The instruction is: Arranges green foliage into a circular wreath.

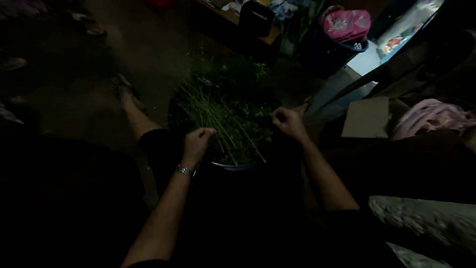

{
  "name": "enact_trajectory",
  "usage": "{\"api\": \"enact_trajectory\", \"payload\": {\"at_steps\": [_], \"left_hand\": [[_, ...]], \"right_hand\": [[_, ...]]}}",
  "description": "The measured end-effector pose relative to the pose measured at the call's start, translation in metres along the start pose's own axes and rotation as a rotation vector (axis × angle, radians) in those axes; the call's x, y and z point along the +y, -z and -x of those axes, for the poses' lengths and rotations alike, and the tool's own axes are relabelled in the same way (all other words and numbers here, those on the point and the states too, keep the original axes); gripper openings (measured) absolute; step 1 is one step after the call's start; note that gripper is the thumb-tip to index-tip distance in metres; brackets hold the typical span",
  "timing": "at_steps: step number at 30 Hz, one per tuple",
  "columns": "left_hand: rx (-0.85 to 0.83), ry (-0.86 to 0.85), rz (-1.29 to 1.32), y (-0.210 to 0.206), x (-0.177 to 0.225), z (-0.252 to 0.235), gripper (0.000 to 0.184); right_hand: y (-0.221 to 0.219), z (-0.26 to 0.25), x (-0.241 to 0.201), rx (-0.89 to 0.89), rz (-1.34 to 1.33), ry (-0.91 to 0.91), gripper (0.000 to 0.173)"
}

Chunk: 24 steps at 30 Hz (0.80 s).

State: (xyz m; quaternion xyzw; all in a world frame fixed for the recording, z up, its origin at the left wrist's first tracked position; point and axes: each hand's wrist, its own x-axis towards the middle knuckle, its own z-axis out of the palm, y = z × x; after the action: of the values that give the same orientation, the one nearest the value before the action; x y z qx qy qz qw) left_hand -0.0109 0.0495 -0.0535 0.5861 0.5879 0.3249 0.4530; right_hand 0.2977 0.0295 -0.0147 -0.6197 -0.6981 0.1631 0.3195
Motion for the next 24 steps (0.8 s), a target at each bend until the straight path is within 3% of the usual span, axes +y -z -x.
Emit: {"api": "enact_trajectory", "payload": {"at_steps": [4, 6, 9, 11, 13, 17, 21, 24], "left_hand": [[0.076, 0.121, 0.327, 0.001, 0.002, -0.026, 0.025], [0.100, 0.151, 0.535, -0.002, 0.007, -0.040, 0.022], [0.159, 0.178, 0.691, -0.014, 0.012, -0.057, 0.019], [0.202, 0.182, 0.593, -0.024, 0.009, -0.069, 0.025], [0.189, 0.194, 0.291, -0.029, -0.002, -0.078, 0.043], [0.148, 0.238, -0.083, -0.038, -0.014, -0.072, 0.066], [0.022, 0.152, 0.019, -0.038, -0.017, -0.065, 0.048], [-0.023, 0.109, 0.130, -0.035, -0.007, -0.070, 0.046]], "right_hand": [[-0.022, -0.014, 0.016, 0.057, -0.014, -0.212, 0.031], [-0.044, -0.021, 0.028, -0.071, 0.006, -0.256, 0.046], [-0.082, -0.021, 0.035, -0.329, 0.057, -0.374, 0.045], [-0.103, -0.014, 0.026, -0.468, 0.046, -0.477, 0.048], [-0.116, -0.007, 0.016, -0.536, 0.018, -0.563, 0.046], [-0.129, 0.001, 0.018, -0.440, -0.186, -0.620, 0.037], [-0.100, 0.014, 0.006, -0.325, -0.192, -0.545, 0.034], [-0.065, 0.033, 0.003, -0.268, -0.114, -0.431, 0.034]]}}
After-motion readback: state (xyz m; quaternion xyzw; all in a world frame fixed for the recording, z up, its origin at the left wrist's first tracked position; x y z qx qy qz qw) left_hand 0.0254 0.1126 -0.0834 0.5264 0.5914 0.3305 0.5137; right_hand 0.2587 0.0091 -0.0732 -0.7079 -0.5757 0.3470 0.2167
